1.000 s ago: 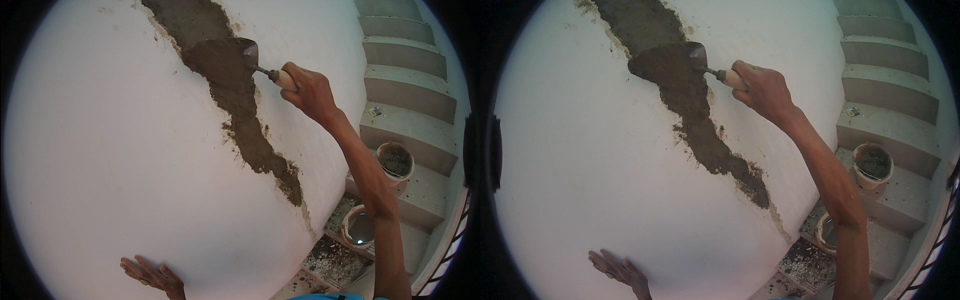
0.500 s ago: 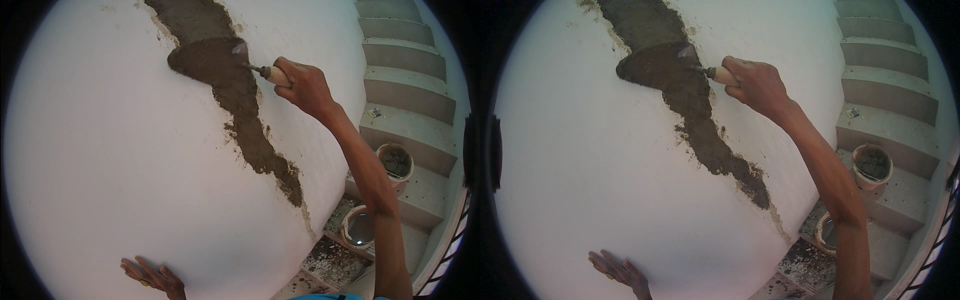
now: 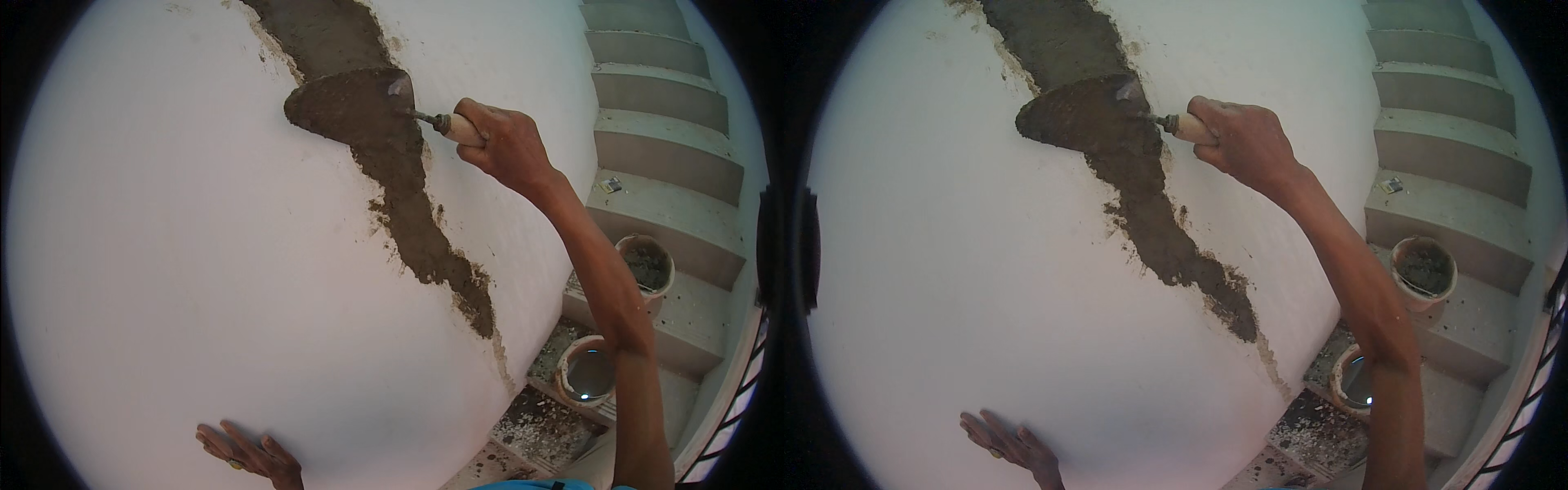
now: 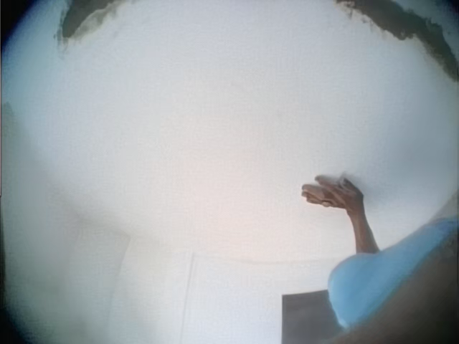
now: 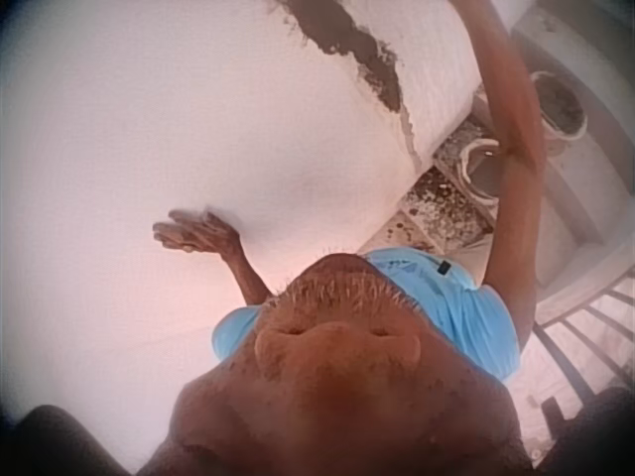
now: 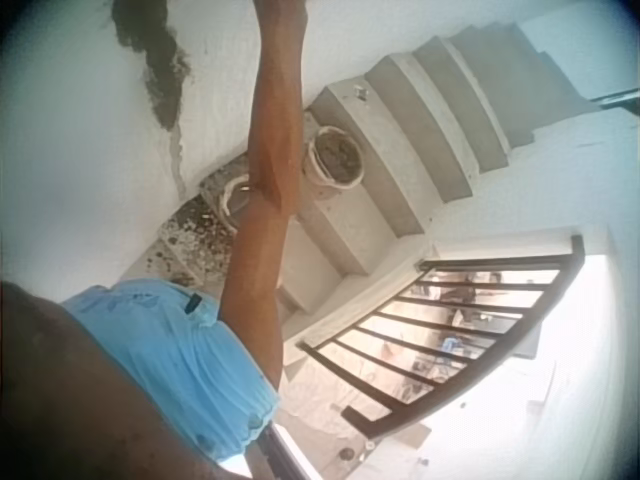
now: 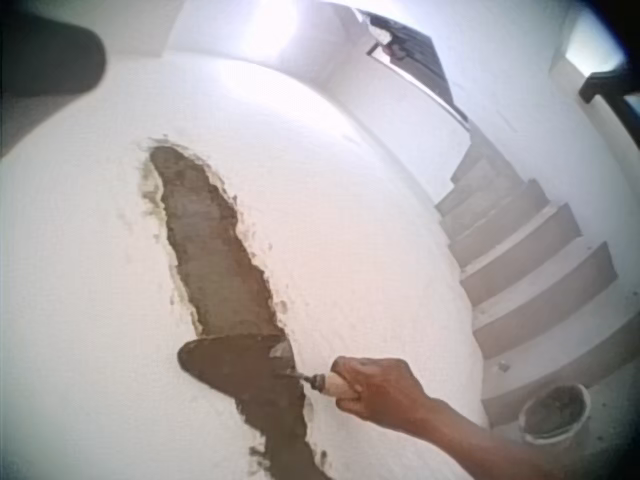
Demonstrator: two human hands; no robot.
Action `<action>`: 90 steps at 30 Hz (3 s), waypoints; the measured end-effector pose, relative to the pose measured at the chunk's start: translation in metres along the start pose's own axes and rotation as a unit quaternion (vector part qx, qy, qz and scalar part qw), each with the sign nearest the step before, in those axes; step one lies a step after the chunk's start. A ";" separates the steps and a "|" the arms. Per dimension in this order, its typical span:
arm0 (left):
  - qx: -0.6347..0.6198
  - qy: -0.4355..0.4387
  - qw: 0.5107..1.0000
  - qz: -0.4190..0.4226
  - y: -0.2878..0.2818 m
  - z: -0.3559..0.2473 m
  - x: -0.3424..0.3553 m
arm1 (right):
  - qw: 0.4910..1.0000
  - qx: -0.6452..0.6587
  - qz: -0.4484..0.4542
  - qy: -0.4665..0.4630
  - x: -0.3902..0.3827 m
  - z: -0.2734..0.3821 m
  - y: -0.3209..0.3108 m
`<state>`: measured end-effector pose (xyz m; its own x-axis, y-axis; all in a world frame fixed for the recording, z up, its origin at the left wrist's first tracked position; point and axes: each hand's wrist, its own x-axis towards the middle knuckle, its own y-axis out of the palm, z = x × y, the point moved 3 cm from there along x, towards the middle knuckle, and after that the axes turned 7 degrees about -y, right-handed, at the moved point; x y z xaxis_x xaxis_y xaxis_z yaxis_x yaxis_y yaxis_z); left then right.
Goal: The person uses a trowel to apply a grey cement-like substance into a vertical crack on a white wall. They repeatedly scoop material from a bucket placed on the stairs and smooth the patch along the crack.
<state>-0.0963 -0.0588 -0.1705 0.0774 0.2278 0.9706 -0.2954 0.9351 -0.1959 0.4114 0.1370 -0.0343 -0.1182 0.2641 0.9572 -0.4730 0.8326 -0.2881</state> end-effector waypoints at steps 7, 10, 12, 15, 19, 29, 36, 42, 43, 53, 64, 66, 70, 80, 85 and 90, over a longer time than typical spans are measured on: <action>0.027 0.021 0.999 0.009 -0.003 -0.001 0.001 | 0.999 -0.005 0.001 -0.043 -0.024 -0.002 -0.002; 0.026 0.023 0.999 0.009 -0.004 0.000 0.001 | 1.000 0.000 -0.019 0.011 -0.017 -0.008 -0.005; 0.019 0.027 0.999 0.008 -0.003 0.001 0.002 | 0.999 -0.005 -0.018 0.040 -0.007 -0.014 -0.006; 0.002 0.012 1.000 -0.010 0.000 0.001 0.002 | 0.999 -0.020 -0.012 0.023 -0.001 -0.020 -0.004; 0.011 0.010 1.000 -0.005 0.000 0.001 0.000 | 0.999 -0.008 0.024 0.024 -0.016 -0.019 -0.004; -0.001 0.005 1.000 -0.013 -0.005 -0.010 0.005 | 1.000 0.003 0.004 0.023 -0.019 -0.017 -0.002; 0.030 0.008 0.999 -0.008 -0.004 -0.002 0.002 | 0.999 0.024 0.037 0.018 -0.039 -0.012 0.005; 0.013 -0.005 1.000 -0.010 -0.001 -0.001 -0.001 | 0.999 0.012 0.019 0.024 -0.037 -0.010 0.004; 0.011 0.000 1.000 -0.011 -0.002 -0.001 -0.001 | 0.999 0.014 0.028 0.020 -0.042 -0.010 0.005; 0.019 0.004 1.000 -0.006 -0.004 -0.003 0.002 | 0.998 0.048 -0.004 0.050 -0.038 -0.012 0.005; 0.009 0.009 1.000 -0.016 -0.003 -0.003 0.002 | 0.998 0.041 0.026 0.034 -0.037 -0.007 0.007; -0.001 0.016 1.000 -0.020 -0.004 -0.005 0.004 | 0.998 0.046 0.017 0.032 -0.043 -0.006 0.009; 0.011 0.014 1.000 -0.020 -0.005 -0.004 0.004 | 0.995 0.057 -0.012 0.085 -0.037 -0.004 0.004; 0.026 0.011 0.999 -0.016 -0.003 0.001 0.000 | 0.997 0.066 0.004 0.040 -0.035 0.005 0.010; 0.013 0.013 1.000 -0.018 -0.002 0.000 0.000 | 0.996 0.065 -0.009 0.064 -0.036 0.004 0.007; 0.014 0.010 1.000 -0.017 -0.002 0.000 0.001 | 0.996 0.058 -0.006 0.062 -0.035 -0.005 0.002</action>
<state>-0.0960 -0.0606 -0.1690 0.1067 0.2023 0.9735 -0.3193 0.9342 -0.1591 0.4189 0.1318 -0.0683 -0.0073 0.3191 0.9477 -0.5724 0.7757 -0.2656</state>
